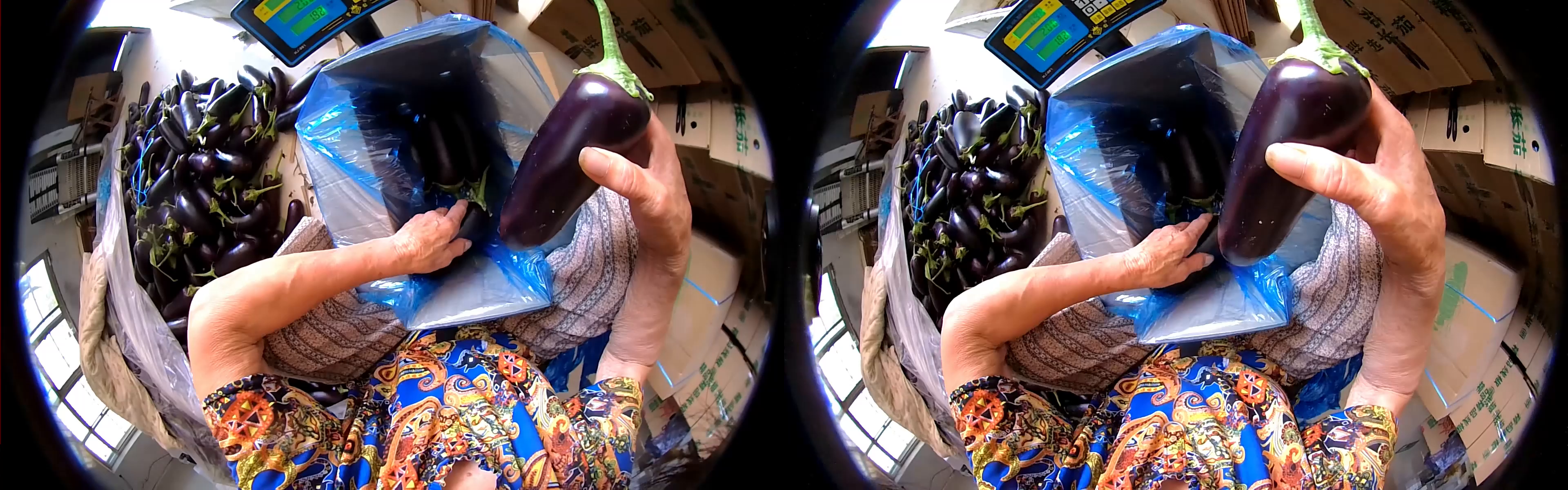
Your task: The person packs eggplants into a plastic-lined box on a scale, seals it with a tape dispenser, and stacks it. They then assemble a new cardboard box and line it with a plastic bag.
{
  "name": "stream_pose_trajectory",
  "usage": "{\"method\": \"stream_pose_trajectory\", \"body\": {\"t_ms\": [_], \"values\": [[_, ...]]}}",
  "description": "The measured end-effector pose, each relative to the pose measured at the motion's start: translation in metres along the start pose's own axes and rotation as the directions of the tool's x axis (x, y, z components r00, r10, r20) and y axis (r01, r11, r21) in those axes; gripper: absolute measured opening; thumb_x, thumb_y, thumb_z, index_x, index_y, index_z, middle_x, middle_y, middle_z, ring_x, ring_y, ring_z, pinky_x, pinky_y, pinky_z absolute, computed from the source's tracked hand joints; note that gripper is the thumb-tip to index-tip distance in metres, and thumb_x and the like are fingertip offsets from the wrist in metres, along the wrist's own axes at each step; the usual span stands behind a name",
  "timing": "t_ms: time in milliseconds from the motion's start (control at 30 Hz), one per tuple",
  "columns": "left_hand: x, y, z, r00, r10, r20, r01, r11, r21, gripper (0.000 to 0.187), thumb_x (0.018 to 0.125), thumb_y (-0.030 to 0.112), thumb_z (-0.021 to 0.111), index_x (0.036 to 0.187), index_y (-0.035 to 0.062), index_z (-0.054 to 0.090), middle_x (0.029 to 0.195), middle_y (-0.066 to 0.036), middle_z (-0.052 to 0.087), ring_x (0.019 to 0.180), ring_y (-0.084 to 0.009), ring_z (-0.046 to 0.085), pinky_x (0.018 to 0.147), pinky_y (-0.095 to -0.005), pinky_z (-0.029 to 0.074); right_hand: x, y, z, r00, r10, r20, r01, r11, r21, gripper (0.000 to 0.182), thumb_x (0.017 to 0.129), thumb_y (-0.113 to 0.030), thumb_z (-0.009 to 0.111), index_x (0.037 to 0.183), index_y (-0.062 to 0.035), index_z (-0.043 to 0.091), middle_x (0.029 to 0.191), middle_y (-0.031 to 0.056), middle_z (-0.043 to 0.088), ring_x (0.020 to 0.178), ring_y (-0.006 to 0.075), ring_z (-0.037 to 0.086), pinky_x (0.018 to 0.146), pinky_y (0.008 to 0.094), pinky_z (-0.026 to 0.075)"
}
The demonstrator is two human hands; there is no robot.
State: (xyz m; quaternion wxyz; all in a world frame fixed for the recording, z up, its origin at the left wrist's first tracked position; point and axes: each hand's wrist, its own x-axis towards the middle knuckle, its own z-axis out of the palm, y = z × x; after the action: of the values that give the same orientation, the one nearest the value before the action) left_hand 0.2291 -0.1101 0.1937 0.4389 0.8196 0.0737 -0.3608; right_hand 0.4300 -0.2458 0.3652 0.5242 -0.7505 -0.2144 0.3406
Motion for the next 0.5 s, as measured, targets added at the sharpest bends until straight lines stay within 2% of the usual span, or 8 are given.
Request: {"method": "stream_pose_trajectory", "body": {"t_ms": [100, 133, 167, 233, 267, 367, 400, 500], "values": [[-0.008, -0.008, 0.005, 0.945, 0.282, -0.164, -0.207, 0.908, 0.365, 0.096, 0.084, 0.045, 0.069, 0.145, -0.0105, 0.020, 0.123, -0.034, 0.054, 0.108, -0.0449, 0.060, 0.095, -0.0451, 0.048, 0.001, 0.000, -0.001, 1.000, -0.011, 0.023, 0.012, 1.000, -0.013, 0.063, 0.069, -0.031, 0.074, 0.121, 0.0012, 0.058, 0.102, 0.0097, 0.066, 0.095, 0.0196, 0.062, 0.092, 0.0314, 0.045], [-0.010, -0.007, 0.002, 0.945, 0.288, -0.157, -0.205, 0.892, 0.403, 0.106, 0.080, 0.051, 0.072, 0.146, -0.0105, 0.017, 0.112, -0.033, 0.061, 0.101, -0.0423, 0.064, 0.090, -0.0438, 0.051, 0.002, 0.000, 0.000, 0.999, -0.015, 0.034, 0.015, 1.000, -0.007, 0.063, 0.070, -0.031, 0.074, 0.122, 0.0011, 0.058, 0.102, 0.0097, 0.066, 0.095, 0.0196, 0.062, 0.092, 0.0315, 0.045], [-0.009, -0.007, -0.004, 0.984, 0.178, 0.004, -0.164, 0.897, 0.410, 0.107, 0.079, 0.052, 0.072, 0.146, -0.0106, 0.017, 0.109, -0.031, 0.062, 0.099, -0.0416, 0.065, 0.087, -0.0436, 0.052, 0.002, 0.000, 0.000, 0.999, -0.015, 0.044, 0.015, 1.000, -0.002, 0.063, 0.070, -0.031, 0.074, 0.122, 0.0009, 0.057, 0.102, 0.0097, 0.066, 0.096, 0.0196, 0.062, 0.092, 0.0315, 0.045], [-0.016, 0.023, -0.046, 0.948, -0.066, 0.312, -0.084, 0.892, 0.445, 0.109, 0.079, 0.054, 0.071, 0.147, -0.0109, 0.017, 0.102, -0.029, 0.066, 0.094, -0.0401, 0.067, 0.082, -0.0433, 0.054, 0.004, 0.002, 0.000, 0.997, -0.007, 0.080, 0.006, 1.000, 0.008, 0.063, 0.071, -0.030, 0.074, 0.123, 0.0006, 0.057, 0.103, 0.0094, 0.065, 0.096, 0.0194, 0.062, 0.093, 0.0314, 0.045], [-0.020, 0.028, -0.045, 0.960, -0.058, 0.275, -0.100, 0.843, 0.528, 0.089, 0.083, 0.042, 0.069, 0.143, -0.0113, 0.030, 0.091, -0.024, 0.069, 0.087, -0.0365, 0.069, 0.075, -0.0426, 0.055, 0.004, 0.002, 0.001, 0.995, -0.005, 0.101, 0.003, 1.000, 0.014, 0.063, 0.071, -0.029, 0.073, 0.124, 0.0004, 0.056, 0.103, 0.0093, 0.065, 0.096, 0.0192, 0.062, 0.093, 0.0314, 0.045], [-0.034, 0.038, -0.049, 0.945, -0.019, 0.326, -0.202, 0.750, 0.630, 0.069, 0.083, 0.029, 0.067, 0.133, -0.0118, 0.043, 0.087, -0.023, 0.069, 0.082, -0.0338, 0.070, 0.069, -0.0425, 0.056, 0.004, 0.004, 0.002, 0.995, 0.001, 0.103, -0.003, 1.000, 0.018, 0.064, 0.072, -0.029, 0.075, 0.125, -0.0003, 0.055, 0.105, 0.0088, 0.065, 0.098, 0.0190, 0.062, 0.094, 0.0312, 0.045], [-0.043, 0.043, -0.058, 0.933, -0.011, 0.361, -0.226, 0.760, 0.609, 0.043, 0.084, 0.016, 0.062, 0.120, -0.0075, 0.058, 0.089, -0.022, 0.067, 0.082, -0.0343, 0.069, 0.066, -0.0426, 0.055, 0.003, 0.005, 0.001, 0.995, -0.001, 0.095, 0.001, 1.000, 0.004, 0.064, 0.071, -0.029, 0.075, 0.125, -0.0004, 0.055, 0.105, 0.0087, 0.065, 0.098, 0.0190, 0.061, 0.094, 0.0313, 0.045], [-0.070, 0.027, -0.066, 0.942, -0.004, 0.334, -0.218, 0.750, 0.624, 0.029, 0.087, 0.012, 0.059, 0.111, -0.0017, 0.065, 0.096, -0.019, 0.062, 0.094, -0.0324, 0.065, 0.077, -0.0406, 0.054, 0.005, 0.006, -0.003, 0.996, -0.017, 0.093, 0.019, 1.000, -0.025, 0.065, 0.071, -0.029, 0.076, 0.126, -0.0008, 0.055, 0.106, 0.0084, 0.065, 0.100, 0.0189, 0.061, 0.095, 0.0317, 0.045]]}}
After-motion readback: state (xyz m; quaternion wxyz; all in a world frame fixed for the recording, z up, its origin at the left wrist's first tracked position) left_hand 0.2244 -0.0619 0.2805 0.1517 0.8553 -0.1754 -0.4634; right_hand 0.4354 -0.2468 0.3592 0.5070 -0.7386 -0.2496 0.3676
